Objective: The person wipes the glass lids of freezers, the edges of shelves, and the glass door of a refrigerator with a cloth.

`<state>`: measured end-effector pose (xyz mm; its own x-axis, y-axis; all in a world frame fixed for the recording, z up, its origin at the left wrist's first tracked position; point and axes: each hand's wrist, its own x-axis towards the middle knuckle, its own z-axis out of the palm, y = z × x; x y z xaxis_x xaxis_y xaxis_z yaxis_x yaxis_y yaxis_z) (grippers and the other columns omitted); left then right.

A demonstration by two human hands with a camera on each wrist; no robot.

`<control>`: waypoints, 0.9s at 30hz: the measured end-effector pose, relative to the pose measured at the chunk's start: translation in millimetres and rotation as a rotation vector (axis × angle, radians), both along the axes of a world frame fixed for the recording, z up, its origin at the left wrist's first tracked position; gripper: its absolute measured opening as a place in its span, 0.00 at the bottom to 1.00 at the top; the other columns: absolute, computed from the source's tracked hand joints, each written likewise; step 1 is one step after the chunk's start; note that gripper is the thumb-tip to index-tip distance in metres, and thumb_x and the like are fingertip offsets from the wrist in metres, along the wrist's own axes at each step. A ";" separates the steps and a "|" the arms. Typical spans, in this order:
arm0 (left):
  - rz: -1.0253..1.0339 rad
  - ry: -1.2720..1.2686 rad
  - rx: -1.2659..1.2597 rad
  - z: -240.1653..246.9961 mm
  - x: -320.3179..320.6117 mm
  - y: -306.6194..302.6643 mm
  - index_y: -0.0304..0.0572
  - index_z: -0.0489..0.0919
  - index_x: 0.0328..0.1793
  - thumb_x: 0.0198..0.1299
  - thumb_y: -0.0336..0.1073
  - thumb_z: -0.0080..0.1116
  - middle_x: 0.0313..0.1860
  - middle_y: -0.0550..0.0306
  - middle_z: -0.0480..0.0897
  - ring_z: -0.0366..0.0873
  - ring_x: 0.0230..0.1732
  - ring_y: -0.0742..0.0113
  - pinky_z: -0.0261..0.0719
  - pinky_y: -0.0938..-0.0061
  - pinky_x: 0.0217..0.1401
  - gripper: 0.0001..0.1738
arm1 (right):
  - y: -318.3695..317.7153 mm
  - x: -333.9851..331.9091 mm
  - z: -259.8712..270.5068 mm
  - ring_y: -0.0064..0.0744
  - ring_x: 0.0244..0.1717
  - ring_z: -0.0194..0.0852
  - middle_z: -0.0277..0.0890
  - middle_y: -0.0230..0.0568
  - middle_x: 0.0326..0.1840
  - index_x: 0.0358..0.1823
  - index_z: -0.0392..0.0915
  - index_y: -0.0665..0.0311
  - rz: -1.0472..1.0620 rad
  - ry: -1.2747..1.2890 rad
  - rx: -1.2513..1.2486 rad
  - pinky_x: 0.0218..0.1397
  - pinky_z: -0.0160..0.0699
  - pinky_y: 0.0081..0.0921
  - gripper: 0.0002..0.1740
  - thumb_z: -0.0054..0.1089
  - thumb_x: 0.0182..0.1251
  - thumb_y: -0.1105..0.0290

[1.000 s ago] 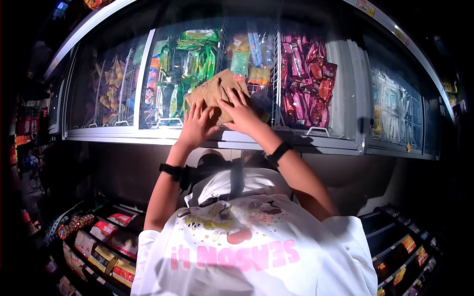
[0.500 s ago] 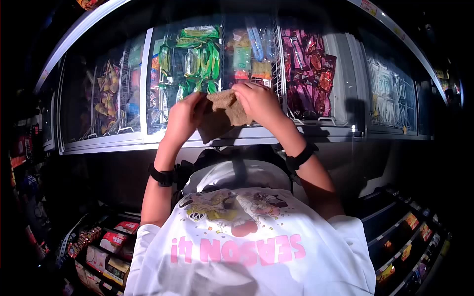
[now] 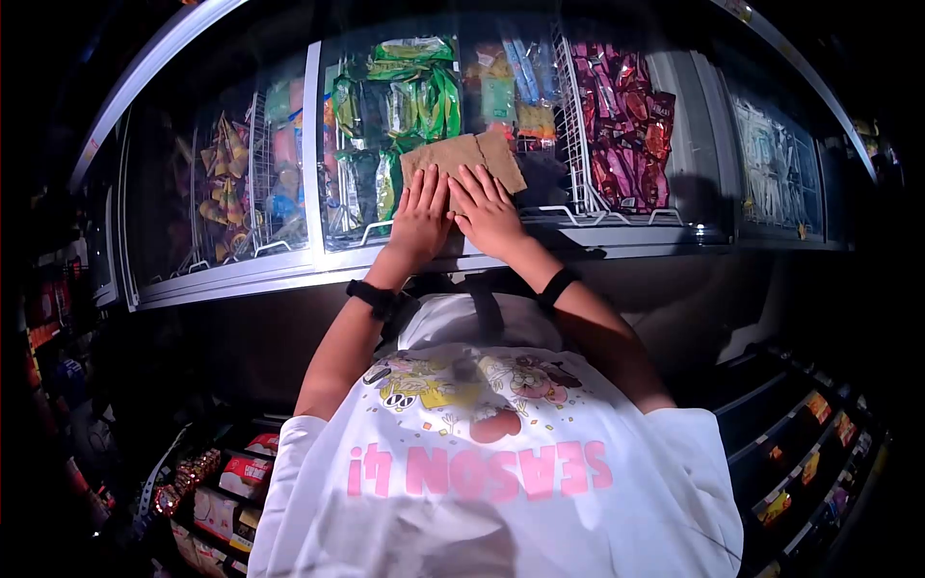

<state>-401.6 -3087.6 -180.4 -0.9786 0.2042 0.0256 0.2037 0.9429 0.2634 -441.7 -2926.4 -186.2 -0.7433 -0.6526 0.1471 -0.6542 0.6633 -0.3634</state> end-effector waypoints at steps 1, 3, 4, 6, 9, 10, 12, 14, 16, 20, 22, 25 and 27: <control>-0.014 -0.029 -0.010 2.3 -0.1 -3.6 0.41 0.51 0.73 0.61 0.46 0.44 0.73 0.44 0.50 0.47 0.73 0.46 0.52 0.55 0.70 0.36 | -0.6 -0.6 11.2 0.48 0.73 0.39 0.46 0.43 0.73 0.67 0.58 0.60 0.014 -0.090 0.014 0.71 0.43 0.42 0.33 0.52 0.60 0.60; -0.051 -0.036 -0.040 9.2 3.9 -9.9 0.41 0.52 0.72 0.61 0.45 0.45 0.72 0.44 0.52 0.50 0.72 0.48 0.53 0.57 0.70 0.35 | -1.8 -7.3 27.5 0.46 0.71 0.45 0.52 0.45 0.70 0.62 0.63 0.63 0.006 -0.220 0.048 0.69 0.48 0.42 0.29 0.51 0.59 0.63; -0.069 -0.028 -0.063 13.4 4.8 -12.0 0.41 0.54 0.71 0.60 0.45 0.46 0.72 0.44 0.54 0.51 0.72 0.49 0.54 0.57 0.69 0.35 | -4.3 -13.5 29.7 0.45 0.70 0.47 0.54 0.44 0.69 0.60 0.65 0.64 0.007 -0.273 0.065 0.68 0.50 0.42 0.27 0.51 0.59 0.64; -0.027 -0.004 -0.035 9.8 0.0 -9.9 0.37 0.63 0.62 0.56 0.40 0.48 0.65 0.42 0.63 0.58 0.67 0.48 0.56 0.58 0.68 0.28 | -15.6 -7.9 35.5 0.45 0.71 0.47 0.54 0.44 0.69 0.55 0.68 0.66 -0.101 -0.180 -0.159 0.69 0.48 0.42 0.24 0.53 0.55 0.70; 0.029 0.076 0.206 7.7 -11.6 -5.4 0.32 0.63 0.60 0.56 0.37 0.47 0.65 0.40 0.63 0.55 0.69 0.46 0.53 0.59 0.70 0.26 | -23.2 6.4 14.1 0.47 0.74 0.35 0.43 0.42 0.74 0.60 0.65 0.62 -0.071 -0.026 0.239 0.73 0.37 0.45 0.27 0.51 0.56 0.68; 0.041 0.043 0.199 3.6 -13.0 -5.3 0.32 0.60 0.64 0.59 0.40 0.44 0.68 0.40 0.58 0.51 0.71 0.47 0.49 0.60 0.71 0.29 | -27.8 9.5 6.7 0.45 0.74 0.37 0.45 0.40 0.73 0.61 0.65 0.59 -0.128 0.042 0.109 0.72 0.39 0.44 0.28 0.51 0.56 0.63; -0.025 0.095 0.131 -5.2 -10.0 -9.6 0.33 0.54 0.70 0.63 0.46 0.38 0.72 0.41 0.52 0.45 0.74 0.50 0.44 0.61 0.73 0.33 | -32.3 14.0 1.8 0.46 0.74 0.38 0.47 0.42 0.73 0.64 0.62 0.59 -0.184 0.033 0.068 0.72 0.40 0.43 0.29 0.49 0.58 0.65; -0.045 0.001 0.137 -9.2 -8.4 -12.8 0.34 0.48 0.73 0.66 0.53 0.29 0.74 0.45 0.46 0.39 0.75 0.53 0.40 0.62 0.74 0.37 | -28.2 13.3 6.3 0.47 0.70 0.45 0.53 0.44 0.69 0.63 0.63 0.58 -0.172 0.012 0.027 0.69 0.46 0.43 0.29 0.51 0.57 0.66; -0.042 -0.026 0.081 -7.9 -7.3 -13.2 0.34 0.48 0.73 0.66 0.54 0.29 0.74 0.46 0.46 0.40 0.75 0.54 0.40 0.63 0.74 0.37 | -30.2 8.2 21.7 0.49 0.67 0.50 0.57 0.45 0.65 0.61 0.64 0.59 -0.145 -0.012 0.081 0.67 0.51 0.42 0.28 0.53 0.56 0.67; -0.042 0.024 0.110 -11.1 -14.4 -14.6 0.33 0.48 0.72 0.66 0.52 0.29 0.74 0.45 0.47 0.40 0.75 0.53 0.38 0.62 0.74 0.36 | -37.0 3.3 3.1 0.49 0.69 0.45 0.54 0.43 0.67 0.60 0.65 0.57 -0.228 -0.057 -0.037 0.69 0.47 0.44 0.25 0.50 0.59 0.66; -0.033 0.001 0.104 -10.8 -23.5 -16.4 0.33 0.49 0.72 0.66 0.52 0.30 0.74 0.45 0.49 0.41 0.75 0.53 0.39 0.63 0.74 0.36 | -40.6 -4.3 -4.2 0.46 0.75 0.34 0.42 0.41 0.74 0.66 0.58 0.52 -0.237 -0.003 0.154 0.73 0.36 0.45 0.29 0.45 0.62 0.61; 0.008 -0.003 0.056 -15.7 -47.0 -20.2 0.35 0.50 0.73 0.66 0.55 0.27 0.75 0.49 0.47 0.40 0.76 0.56 0.39 0.64 0.74 0.37 | -41.1 -31.4 -7.8 0.42 0.76 0.30 0.37 0.38 0.76 0.70 0.52 0.51 -0.181 -0.020 0.154 0.73 0.33 0.46 0.31 0.43 0.64 0.62; 0.033 0.031 0.012 -21.7 -70.3 -24.0 0.36 0.49 0.73 0.66 0.55 0.26 0.75 0.49 0.47 0.40 0.76 0.56 0.38 0.64 0.75 0.37 | -47.9 -56.2 -8.6 0.39 0.76 0.28 0.36 0.34 0.76 0.71 0.50 0.46 -0.193 -0.037 0.189 0.73 0.31 0.50 0.30 0.39 0.66 0.61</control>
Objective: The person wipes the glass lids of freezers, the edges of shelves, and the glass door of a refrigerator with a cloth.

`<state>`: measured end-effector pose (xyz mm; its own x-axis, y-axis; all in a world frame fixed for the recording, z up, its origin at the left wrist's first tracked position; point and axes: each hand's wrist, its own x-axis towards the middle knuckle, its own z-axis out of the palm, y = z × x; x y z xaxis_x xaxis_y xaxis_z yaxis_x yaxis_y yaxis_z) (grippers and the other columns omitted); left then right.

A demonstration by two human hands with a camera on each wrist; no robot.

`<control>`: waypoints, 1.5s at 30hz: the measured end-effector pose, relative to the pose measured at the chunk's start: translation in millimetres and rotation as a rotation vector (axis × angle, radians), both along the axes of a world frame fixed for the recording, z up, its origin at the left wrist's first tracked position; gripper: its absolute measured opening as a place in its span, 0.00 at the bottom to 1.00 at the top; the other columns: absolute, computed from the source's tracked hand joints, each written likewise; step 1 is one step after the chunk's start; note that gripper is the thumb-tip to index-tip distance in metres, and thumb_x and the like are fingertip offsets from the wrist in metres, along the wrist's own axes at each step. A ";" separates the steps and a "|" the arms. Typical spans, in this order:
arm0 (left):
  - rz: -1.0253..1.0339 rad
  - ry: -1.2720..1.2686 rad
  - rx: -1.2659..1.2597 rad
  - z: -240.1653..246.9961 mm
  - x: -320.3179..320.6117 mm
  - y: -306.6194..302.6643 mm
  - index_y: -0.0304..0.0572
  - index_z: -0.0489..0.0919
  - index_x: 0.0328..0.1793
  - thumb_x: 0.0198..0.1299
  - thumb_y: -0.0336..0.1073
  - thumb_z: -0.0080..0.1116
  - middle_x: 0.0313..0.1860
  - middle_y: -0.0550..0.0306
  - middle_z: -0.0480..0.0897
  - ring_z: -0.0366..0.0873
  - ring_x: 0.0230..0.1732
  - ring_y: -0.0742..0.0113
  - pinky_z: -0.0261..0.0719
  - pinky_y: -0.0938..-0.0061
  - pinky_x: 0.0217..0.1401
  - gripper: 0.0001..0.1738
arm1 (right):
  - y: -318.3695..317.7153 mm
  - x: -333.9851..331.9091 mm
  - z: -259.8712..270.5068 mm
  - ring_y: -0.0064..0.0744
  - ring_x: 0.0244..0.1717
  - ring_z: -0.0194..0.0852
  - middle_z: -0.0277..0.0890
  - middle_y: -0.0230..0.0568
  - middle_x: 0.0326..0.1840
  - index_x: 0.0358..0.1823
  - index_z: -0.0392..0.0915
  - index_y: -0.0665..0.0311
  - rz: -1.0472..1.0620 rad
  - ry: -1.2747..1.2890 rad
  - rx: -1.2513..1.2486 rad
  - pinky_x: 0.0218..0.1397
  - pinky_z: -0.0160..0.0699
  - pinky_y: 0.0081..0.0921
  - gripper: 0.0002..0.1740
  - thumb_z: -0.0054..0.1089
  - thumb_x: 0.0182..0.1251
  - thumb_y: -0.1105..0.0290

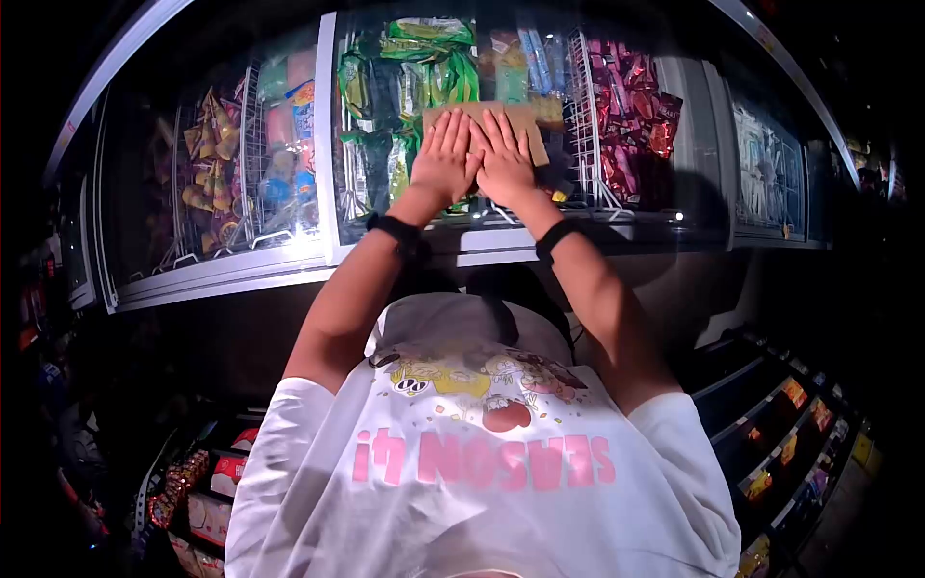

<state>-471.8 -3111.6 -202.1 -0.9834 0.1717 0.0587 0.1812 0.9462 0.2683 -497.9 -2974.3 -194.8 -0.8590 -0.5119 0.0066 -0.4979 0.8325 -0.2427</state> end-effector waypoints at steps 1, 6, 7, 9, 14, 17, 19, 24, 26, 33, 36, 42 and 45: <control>0.014 0.021 -0.019 -1.5 -11.1 -2.1 0.37 0.48 0.73 0.66 0.55 0.26 0.75 0.49 0.47 0.40 0.76 0.56 0.38 0.63 0.75 0.36 | -3.2 -11.7 -1.4 0.38 0.76 0.27 0.34 0.32 0.77 0.71 0.49 0.44 -0.002 -0.011 -0.006 0.73 0.29 0.52 0.30 0.38 0.66 0.61; -0.019 -0.036 -0.112 -0.5 -20.8 -9.6 0.36 0.48 0.73 0.67 0.54 0.27 0.74 0.44 0.47 0.40 0.75 0.51 0.40 0.59 0.74 0.36 | -8.4 -21.7 -3.0 0.45 0.76 0.24 0.33 0.34 0.77 0.70 0.53 0.41 -0.031 -0.029 -0.025 0.72 0.26 0.55 0.32 0.43 0.63 0.61; -0.065 -0.047 -0.199 1.1 -17.2 -12.0 0.35 0.48 0.73 0.67 0.54 0.27 0.74 0.42 0.46 0.40 0.75 0.49 0.41 0.59 0.74 0.36 | -6.2 -16.8 3.8 0.47 0.76 0.24 0.32 0.35 0.77 0.70 0.53 0.39 -0.039 -0.024 -0.021 0.72 0.28 0.54 0.31 0.43 0.63 0.60; -0.081 -0.156 -0.037 8.0 17.7 -6.4 0.30 0.46 0.72 0.66 0.57 0.29 0.74 0.39 0.43 0.35 0.75 0.45 0.39 0.58 0.74 0.40 | 13.2 7.4 12.6 0.52 0.75 0.26 0.33 0.42 0.76 0.70 0.55 0.44 0.093 -0.108 -0.060 0.72 0.29 0.53 0.36 0.52 0.57 0.60; -0.064 -0.398 0.073 33.9 87.3 40.6 0.27 0.42 0.72 0.61 0.64 0.34 0.74 0.36 0.38 0.30 0.76 0.45 0.35 0.56 0.74 0.49 | 64.5 66.1 15.2 0.51 0.76 0.25 0.33 0.41 0.77 0.70 0.53 0.48 0.228 -0.190 -0.158 0.73 0.27 0.51 0.41 0.57 0.52 0.60; -0.001 -0.406 0.098 32.0 87.1 66.6 0.23 0.40 0.71 0.61 0.65 0.33 0.74 0.34 0.38 0.27 0.75 0.42 0.32 0.53 0.73 0.51 | 80.4 62.1 13.0 0.43 0.77 0.24 0.34 0.38 0.77 0.72 0.49 0.53 0.277 -0.212 -0.137 0.74 0.24 0.42 0.43 0.52 0.51 0.68; -0.005 -0.383 0.083 27.1 75.8 64.7 0.24 0.40 0.72 0.61 0.65 0.33 0.74 0.35 0.38 0.28 0.75 0.43 0.32 0.53 0.73 0.50 | 79.0 52.5 10.1 0.41 0.77 0.24 0.33 0.36 0.77 0.72 0.48 0.54 0.259 -0.206 -0.189 0.75 0.21 0.41 0.40 0.46 0.53 0.68; 0.080 -0.142 0.060 4.4 21.5 49.7 0.28 0.44 0.72 0.63 0.62 0.32 0.74 0.38 0.43 0.32 0.75 0.45 0.35 0.53 0.73 0.45 | 55.5 -4.2 -3.1 0.41 0.77 0.23 0.33 0.35 0.77 0.72 0.48 0.52 0.239 -0.134 -0.094 0.74 0.20 0.41 0.35 0.39 0.60 0.64; 0.142 -0.145 0.027 8.7 -1.4 44.7 0.30 0.45 0.72 0.64 0.61 0.30 0.74 0.40 0.43 0.33 0.76 0.46 0.36 0.52 0.73 0.44 | 42.9 -30.6 -3.3 0.42 0.77 0.23 0.32 0.34 0.77 0.72 0.48 0.50 0.247 -0.131 -0.071 0.74 0.19 0.42 0.34 0.38 0.62 0.62; 0.195 -0.175 -0.027 4.3 24.8 60.5 0.30 0.44 0.73 0.63 0.61 0.31 0.74 0.39 0.42 0.34 0.75 0.44 0.38 0.45 0.71 0.45 | 57.8 -16.1 -0.7 0.45 0.76 0.26 0.36 0.39 0.77 0.70 0.53 0.54 0.345 -0.091 -0.093 0.75 0.24 0.41 0.33 0.42 0.60 0.62; 0.119 -0.225 0.018 19.3 84.2 85.8 0.28 0.46 0.72 0.63 0.59 0.35 0.73 0.36 0.43 0.36 0.75 0.42 0.38 0.47 0.71 0.44 | 91.0 40.4 7.6 0.46 0.76 0.28 0.38 0.42 0.76 0.70 0.53 0.57 0.365 -0.153 -0.143 0.74 0.29 0.41 0.36 0.47 0.59 0.61; 0.153 -0.252 0.041 29.2 96.6 97.8 0.30 0.47 0.72 0.62 0.59 0.36 0.73 0.37 0.46 0.38 0.75 0.44 0.40 0.50 0.72 0.43 | 95.8 60.5 14.2 0.47 0.76 0.29 0.37 0.43 0.76 0.71 0.51 0.57 0.318 -0.165 -0.104 0.74 0.29 0.40 0.35 0.44 0.61 0.59; 0.188 -0.175 0.026 15.1 85.3 84.2 0.33 0.47 0.73 0.62 0.59 0.36 0.74 0.40 0.44 0.37 0.75 0.46 0.39 0.51 0.72 0.43 | 82.1 43.7 4.4 0.45 0.76 0.31 0.39 0.42 0.76 0.70 0.52 0.56 0.340 -0.113 -0.128 0.74 0.29 0.41 0.36 0.44 0.58 0.62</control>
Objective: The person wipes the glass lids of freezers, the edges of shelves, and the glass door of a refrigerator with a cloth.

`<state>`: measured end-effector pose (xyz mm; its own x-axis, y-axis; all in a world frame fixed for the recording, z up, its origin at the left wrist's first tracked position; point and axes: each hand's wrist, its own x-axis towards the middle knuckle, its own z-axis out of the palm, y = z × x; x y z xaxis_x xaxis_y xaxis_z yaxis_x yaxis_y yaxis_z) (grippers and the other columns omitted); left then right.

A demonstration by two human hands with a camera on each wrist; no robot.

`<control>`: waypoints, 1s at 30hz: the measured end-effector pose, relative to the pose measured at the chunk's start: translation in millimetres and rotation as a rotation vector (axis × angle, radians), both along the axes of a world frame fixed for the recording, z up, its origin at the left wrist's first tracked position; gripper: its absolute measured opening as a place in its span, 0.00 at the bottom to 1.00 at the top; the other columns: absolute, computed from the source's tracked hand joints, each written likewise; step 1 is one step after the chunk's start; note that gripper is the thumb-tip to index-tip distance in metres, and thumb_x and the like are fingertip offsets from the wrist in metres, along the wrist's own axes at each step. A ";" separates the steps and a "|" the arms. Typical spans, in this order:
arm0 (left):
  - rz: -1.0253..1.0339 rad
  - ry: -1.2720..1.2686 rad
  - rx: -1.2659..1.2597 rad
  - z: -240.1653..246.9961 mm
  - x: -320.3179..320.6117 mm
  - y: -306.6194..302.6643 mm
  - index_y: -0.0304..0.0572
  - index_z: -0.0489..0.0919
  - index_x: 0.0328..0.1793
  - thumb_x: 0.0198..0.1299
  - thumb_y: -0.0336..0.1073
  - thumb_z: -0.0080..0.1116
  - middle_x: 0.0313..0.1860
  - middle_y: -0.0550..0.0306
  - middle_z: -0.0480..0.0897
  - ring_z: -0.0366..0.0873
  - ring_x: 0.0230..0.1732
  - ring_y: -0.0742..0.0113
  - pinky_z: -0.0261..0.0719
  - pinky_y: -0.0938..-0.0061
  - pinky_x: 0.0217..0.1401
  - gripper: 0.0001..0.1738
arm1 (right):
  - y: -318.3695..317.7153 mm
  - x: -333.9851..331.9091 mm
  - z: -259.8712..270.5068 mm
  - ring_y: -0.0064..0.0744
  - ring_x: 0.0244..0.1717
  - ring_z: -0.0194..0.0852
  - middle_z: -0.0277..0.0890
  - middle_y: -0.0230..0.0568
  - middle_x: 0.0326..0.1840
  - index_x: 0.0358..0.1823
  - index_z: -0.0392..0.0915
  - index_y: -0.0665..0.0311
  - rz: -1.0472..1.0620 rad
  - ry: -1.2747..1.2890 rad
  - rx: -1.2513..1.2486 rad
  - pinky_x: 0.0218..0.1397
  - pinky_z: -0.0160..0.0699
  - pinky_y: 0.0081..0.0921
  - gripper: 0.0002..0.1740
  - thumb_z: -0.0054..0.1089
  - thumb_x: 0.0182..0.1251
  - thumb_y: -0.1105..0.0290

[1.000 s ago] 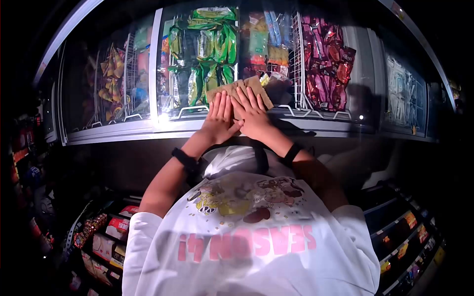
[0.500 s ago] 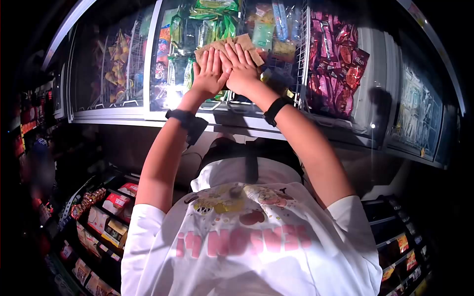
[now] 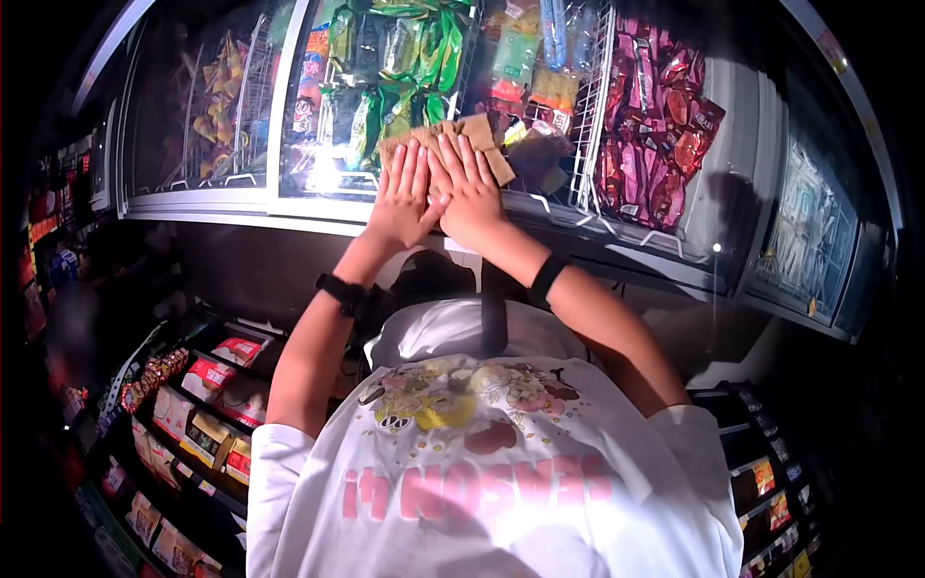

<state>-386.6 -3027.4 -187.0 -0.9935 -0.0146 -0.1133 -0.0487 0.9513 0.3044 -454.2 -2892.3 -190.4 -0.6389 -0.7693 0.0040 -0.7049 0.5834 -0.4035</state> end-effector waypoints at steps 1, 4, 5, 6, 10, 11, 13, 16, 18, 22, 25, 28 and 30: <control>0.012 0.029 -0.046 -5.9 -13.5 -11.3 0.34 0.47 0.73 0.62 0.60 0.35 0.74 0.42 0.44 0.37 0.75 0.47 0.39 0.52 0.72 0.43 | -12.8 -12.0 -5.3 0.45 0.76 0.30 0.37 0.41 0.76 0.70 0.52 0.55 -0.027 0.000 -0.039 0.74 0.27 0.41 0.34 0.43 0.60 0.61; 0.001 0.082 -0.107 -15.8 -64.7 -55.1 0.39 0.47 0.74 0.63 0.61 0.32 0.75 0.45 0.45 0.37 0.76 0.50 0.39 0.53 0.73 0.41 | -59.6 -53.0 -7.3 0.46 0.77 0.22 0.31 0.38 0.77 0.72 0.48 0.49 -0.133 -0.035 0.058 0.74 0.24 0.44 0.32 0.38 0.65 0.58; -0.001 0.026 -0.122 -11.2 -78.1 -63.1 0.39 0.47 0.74 0.64 0.61 0.31 0.75 0.45 0.44 0.37 0.76 0.50 0.40 0.53 0.73 0.41 | -70.6 -63.5 -7.3 0.46 0.77 0.21 0.29 0.37 0.77 0.72 0.46 0.49 -0.144 -0.038 0.110 0.74 0.23 0.44 0.33 0.37 0.66 0.58; -0.009 -0.028 -0.134 -7.9 -89.4 -69.3 0.40 0.47 0.74 0.64 0.61 0.30 0.75 0.46 0.44 0.37 0.76 0.51 0.40 0.53 0.73 0.40 | -77.3 -72.2 -5.9 0.46 0.77 0.19 0.27 0.37 0.78 0.73 0.44 0.48 -0.161 -0.041 0.164 0.74 0.22 0.44 0.33 0.35 0.66 0.58; -0.042 0.008 -0.131 -11.1 -84.1 -63.2 0.35 0.47 0.73 0.64 0.61 0.28 0.75 0.42 0.42 0.36 0.76 0.48 0.40 0.54 0.73 0.41 | -66.6 -71.6 -1.6 0.46 0.77 0.19 0.27 0.37 0.78 0.73 0.43 0.47 -0.122 -0.007 0.212 0.74 0.22 0.45 0.34 0.37 0.65 0.60; -0.052 0.091 -0.066 -18.9 -75.3 -59.2 0.32 0.47 0.73 0.64 0.60 0.28 0.74 0.40 0.42 0.35 0.76 0.46 0.38 0.54 0.73 0.42 | -60.6 -64.6 0.4 0.47 0.77 0.21 0.28 0.38 0.78 0.73 0.44 0.46 -0.122 -0.027 0.198 0.74 0.24 0.47 0.34 0.39 0.64 0.62; -0.087 0.083 -0.030 -12.9 -52.9 -44.9 0.32 0.46 0.73 0.63 0.61 0.31 0.74 0.41 0.43 0.35 0.76 0.48 0.37 0.55 0.73 0.44 | -41.7 -39.0 -2.0 0.47 0.76 0.23 0.30 0.40 0.77 0.72 0.46 0.47 -0.132 -0.001 0.139 0.74 0.27 0.45 0.34 0.42 0.64 0.58; -0.164 0.059 0.050 3.6 -10.1 -20.4 0.32 0.47 0.73 0.62 0.63 0.33 0.74 0.41 0.44 0.35 0.76 0.50 0.38 0.56 0.74 0.45 | -8.5 9.7 3.4 0.48 0.76 0.23 0.30 0.40 0.77 0.72 0.46 0.50 -0.141 -0.023 0.078 0.74 0.28 0.44 0.36 0.45 0.64 0.54; -0.231 0.039 0.010 8.2 9.5 -14.5 0.32 0.48 0.72 0.62 0.62 0.33 0.74 0.42 0.45 0.35 0.76 0.51 0.38 0.57 0.74 0.44 | 0.5 36.2 2.8 0.47 0.76 0.22 0.30 0.41 0.77 0.72 0.46 0.52 -0.186 -0.056 0.066 0.74 0.27 0.44 0.36 0.45 0.65 0.56; -0.260 -0.015 0.096 14.7 10.4 -26.0 0.32 0.48 0.72 0.64 0.58 0.33 0.74 0.42 0.46 0.38 0.76 0.51 0.40 0.56 0.73 0.41 | -22.6 50.1 12.0 0.50 0.76 0.17 0.25 0.41 0.77 0.73 0.40 0.53 -0.282 -0.064 0.306 0.74 0.22 0.43 0.35 0.39 0.65 0.63; -0.232 0.053 0.066 6.1 5.6 -57.0 0.35 0.50 0.73 0.63 0.60 0.33 0.74 0.45 0.48 0.40 0.76 0.53 0.39 0.58 0.74 0.41 | -56.1 41.0 13.4 0.53 0.76 0.15 0.24 0.43 0.77 0.74 0.39 0.54 -0.261 -0.080 0.329 0.74 0.20 0.45 0.37 0.38 0.64 0.65; -0.146 0.041 0.033 4.4 5.8 -100.4 0.36 0.49 0.73 0.62 0.61 0.33 0.74 0.45 0.47 0.39 0.76 0.54 0.40 0.58 0.74 0.42 | -101.3 33.1 3.6 0.55 0.75 0.19 0.26 0.43 0.77 0.73 0.43 0.52 -0.230 -0.049 0.212 0.74 0.21 0.46 0.35 0.40 0.64 0.62; -0.109 0.061 -0.004 2.1 7.2 -128.0 0.36 0.48 0.73 0.63 0.63 0.31 0.75 0.46 0.45 0.38 0.76 0.54 0.40 0.58 0.74 0.43 | -129.1 28.8 3.2 0.54 0.75 0.19 0.28 0.43 0.77 0.73 0.45 0.50 -0.194 -0.052 0.146 0.74 0.22 0.46 0.35 0.40 0.64 0.61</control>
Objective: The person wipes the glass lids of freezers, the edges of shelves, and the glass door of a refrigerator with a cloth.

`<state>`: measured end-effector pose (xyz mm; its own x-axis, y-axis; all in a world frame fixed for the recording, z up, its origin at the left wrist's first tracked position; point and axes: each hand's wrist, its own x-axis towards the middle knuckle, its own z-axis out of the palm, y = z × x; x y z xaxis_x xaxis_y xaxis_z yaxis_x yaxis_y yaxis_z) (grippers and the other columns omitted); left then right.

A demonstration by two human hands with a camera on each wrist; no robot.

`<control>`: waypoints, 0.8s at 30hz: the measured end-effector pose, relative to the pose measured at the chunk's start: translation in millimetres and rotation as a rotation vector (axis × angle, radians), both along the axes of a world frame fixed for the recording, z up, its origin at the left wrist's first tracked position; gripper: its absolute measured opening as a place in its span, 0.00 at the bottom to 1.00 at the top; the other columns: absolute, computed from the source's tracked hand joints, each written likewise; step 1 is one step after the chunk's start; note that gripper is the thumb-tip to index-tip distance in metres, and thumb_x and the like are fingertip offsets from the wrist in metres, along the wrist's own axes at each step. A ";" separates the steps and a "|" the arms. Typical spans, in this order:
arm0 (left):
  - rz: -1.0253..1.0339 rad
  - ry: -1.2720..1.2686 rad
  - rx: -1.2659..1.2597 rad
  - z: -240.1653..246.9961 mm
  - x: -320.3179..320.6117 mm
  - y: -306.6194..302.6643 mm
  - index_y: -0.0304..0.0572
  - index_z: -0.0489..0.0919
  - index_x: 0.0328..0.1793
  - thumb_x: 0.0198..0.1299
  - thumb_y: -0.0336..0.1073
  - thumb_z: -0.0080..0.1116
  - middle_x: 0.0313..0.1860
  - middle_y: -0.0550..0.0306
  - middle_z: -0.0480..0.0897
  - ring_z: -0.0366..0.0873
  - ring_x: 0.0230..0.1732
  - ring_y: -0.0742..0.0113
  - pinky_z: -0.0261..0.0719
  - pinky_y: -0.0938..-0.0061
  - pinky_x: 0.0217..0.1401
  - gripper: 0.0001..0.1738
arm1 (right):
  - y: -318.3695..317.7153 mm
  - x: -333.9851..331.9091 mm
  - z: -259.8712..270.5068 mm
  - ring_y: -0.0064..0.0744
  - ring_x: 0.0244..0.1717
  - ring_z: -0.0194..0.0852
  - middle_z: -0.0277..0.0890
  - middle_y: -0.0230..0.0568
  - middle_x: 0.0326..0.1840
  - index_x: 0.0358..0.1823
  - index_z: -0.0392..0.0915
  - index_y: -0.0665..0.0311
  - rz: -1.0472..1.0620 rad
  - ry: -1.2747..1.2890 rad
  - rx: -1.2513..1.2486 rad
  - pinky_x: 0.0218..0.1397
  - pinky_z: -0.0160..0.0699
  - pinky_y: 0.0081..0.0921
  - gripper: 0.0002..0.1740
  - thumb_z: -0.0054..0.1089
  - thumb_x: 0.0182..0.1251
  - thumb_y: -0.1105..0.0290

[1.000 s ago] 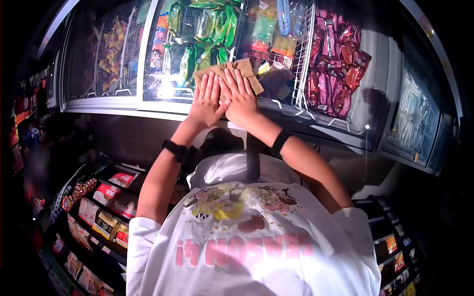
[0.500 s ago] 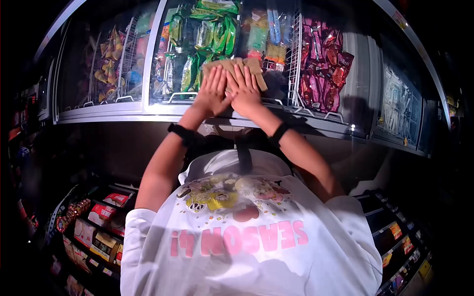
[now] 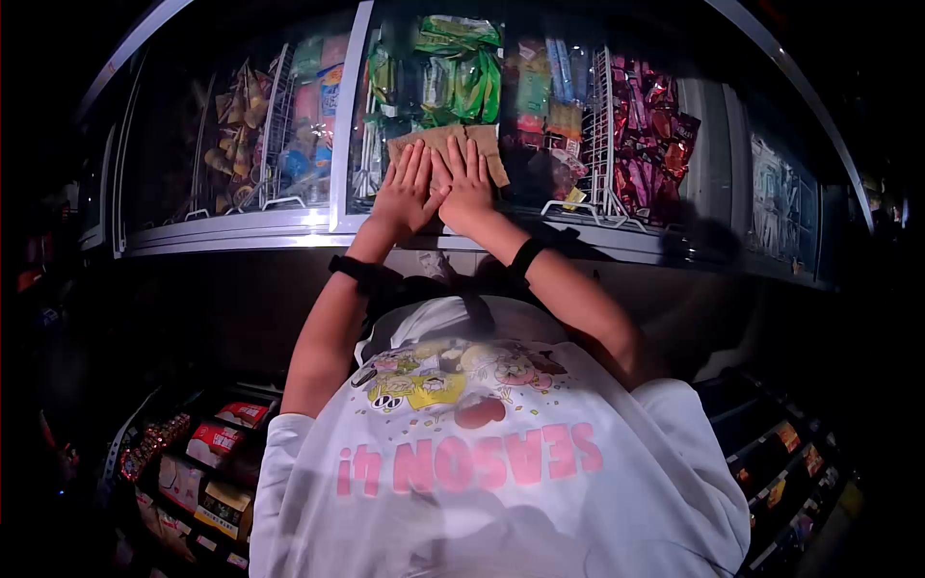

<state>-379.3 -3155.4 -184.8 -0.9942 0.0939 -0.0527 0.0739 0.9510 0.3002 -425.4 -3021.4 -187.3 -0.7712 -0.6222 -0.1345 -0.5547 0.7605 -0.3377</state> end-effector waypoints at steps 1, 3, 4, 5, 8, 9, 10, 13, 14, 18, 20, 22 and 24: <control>0.040 -0.078 0.021 1.4 1.1 -9.4 0.35 0.48 0.73 0.63 0.63 0.30 0.75 0.46 0.45 0.36 0.76 0.54 0.40 0.58 0.74 0.43 | -11.3 -1.1 -0.9 0.53 0.76 0.20 0.29 0.43 0.77 0.72 0.46 0.49 0.003 -0.004 -0.011 0.74 0.23 0.46 0.34 0.41 0.64 0.59; 0.027 -0.073 0.014 -0.3 -1.8 -18.2 0.34 0.47 0.73 0.63 0.62 0.30 0.75 0.43 0.44 0.36 0.76 0.51 0.41 0.57 0.73 0.43 | -20.9 -1.4 -10.3 0.52 0.76 0.21 0.30 0.42 0.77 0.72 0.47 0.49 -0.004 0.078 -0.009 0.74 0.24 0.47 0.34 0.42 0.64 0.58; 0.004 -0.056 0.003 -2.4 -2.2 -19.2 0.32 0.46 0.73 0.64 0.60 0.31 0.75 0.41 0.43 0.36 0.76 0.49 0.42 0.55 0.73 0.42 | -20.7 -0.3 -9.9 0.51 0.76 0.22 0.31 0.41 0.77 0.72 0.49 0.49 -0.015 0.144 -0.009 0.74 0.24 0.46 0.34 0.42 0.64 0.57; 0.009 -0.019 0.015 -4.2 -1.6 -18.8 0.32 0.47 0.73 0.63 0.61 0.33 0.74 0.40 0.44 0.37 0.76 0.48 0.42 0.54 0.72 0.44 | -14.5 -0.7 -8.7 0.50 0.75 0.30 0.39 0.42 0.75 0.69 0.56 0.48 -0.030 0.113 -0.191 0.73 0.33 0.45 0.32 0.49 0.62 0.55; 0.062 0.040 0.044 -6.3 -3.9 -8.8 0.31 0.48 0.72 0.60 0.66 0.35 0.74 0.40 0.46 0.39 0.75 0.48 0.42 0.54 0.72 0.48 | 22.6 -4.8 16.3 0.50 0.64 0.58 0.60 0.49 0.64 0.60 0.67 0.55 -0.235 0.033 -0.551 0.61 0.61 0.38 0.27 0.55 0.57 0.62; 0.043 0.056 0.083 -9.1 -5.9 -9.7 0.32 0.48 0.72 0.59 0.65 0.37 0.74 0.40 0.46 0.39 0.75 0.48 0.43 0.53 0.72 0.48 | 42.3 -7.5 24.4 0.49 0.56 0.65 0.67 0.49 0.56 0.58 0.68 0.56 -0.477 0.092 -0.507 0.55 0.65 0.39 0.25 0.55 0.56 0.63; 0.035 0.067 0.094 -9.9 -9.3 -7.8 0.32 0.48 0.72 0.59 0.65 0.37 0.74 0.40 0.46 0.39 0.75 0.48 0.43 0.53 0.72 0.48 | 64.7 -14.3 31.7 0.49 0.47 0.73 0.74 0.49 0.47 0.55 0.70 0.57 -0.714 0.154 -0.463 0.49 0.70 0.41 0.24 0.54 0.55 0.64; -0.032 0.119 0.035 -12.6 -19.1 1.7 0.34 0.48 0.73 0.59 0.64 0.38 0.74 0.41 0.45 0.39 0.75 0.48 0.42 0.53 0.72 0.47 | 128.9 -39.2 24.5 0.56 0.38 0.76 0.77 0.55 0.35 0.57 0.66 0.55 -0.825 -0.091 0.029 0.40 0.74 0.47 0.25 0.49 0.55 0.63; -0.041 0.080 -0.002 -12.4 -24.8 6.8 0.34 0.47 0.73 0.59 0.64 0.39 0.74 0.42 0.45 0.39 0.75 0.48 0.42 0.53 0.72 0.47 | 141.0 -43.4 17.3 0.58 0.36 0.76 0.78 0.56 0.31 0.58 0.65 0.54 -0.740 -0.031 0.005 0.38 0.74 0.48 0.25 0.48 0.55 0.63; -0.042 0.117 0.028 -5.8 -26.9 10.7 0.35 0.47 0.73 0.59 0.63 0.40 0.74 0.43 0.46 0.40 0.75 0.50 0.40 0.56 0.73 0.47 | 138.1 -38.3 27.7 0.58 0.33 0.77 0.77 0.56 0.29 0.56 0.66 0.52 -0.751 0.001 0.114 0.38 0.73 0.52 0.24 0.49 0.54 0.63; -0.029 0.088 0.037 -4.7 -22.4 9.7 0.36 0.47 0.73 0.59 0.63 0.41 0.74 0.43 0.46 0.40 0.75 0.50 0.41 0.56 0.73 0.47 | 138.2 -37.7 26.1 0.56 0.33 0.77 0.77 0.54 0.29 0.59 0.64 0.53 -0.807 0.044 0.084 0.38 0.74 0.49 0.27 0.50 0.54 0.63; -0.037 0.099 0.020 -3.2 -20.0 8.5 0.35 0.46 0.73 0.60 0.61 0.41 0.74 0.43 0.46 0.40 0.75 0.49 0.44 0.54 0.72 0.45 | 134.1 -33.4 21.2 0.55 0.32 0.77 0.78 0.52 0.30 0.60 0.64 0.55 -0.775 -0.023 0.151 0.37 0.74 0.48 0.28 0.49 0.55 0.63; -0.028 0.087 0.038 -3.4 -19.3 8.1 0.35 0.47 0.73 0.60 0.60 0.42 0.74 0.43 0.46 0.40 0.75 0.50 0.44 0.54 0.72 0.45 | 120.0 -28.0 25.5 0.52 0.33 0.77 0.77 0.49 0.35 0.57 0.67 0.57 -0.663 0.028 -0.122 0.38 0.74 0.45 0.24 0.48 0.56 0.68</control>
<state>-398.6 -3147.3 -188.3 -0.9918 0.1219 0.0378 0.1275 0.9363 0.3272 -453.3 -2901.4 -161.8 -0.9974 -0.0255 -0.0681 0.0067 0.9003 -0.4352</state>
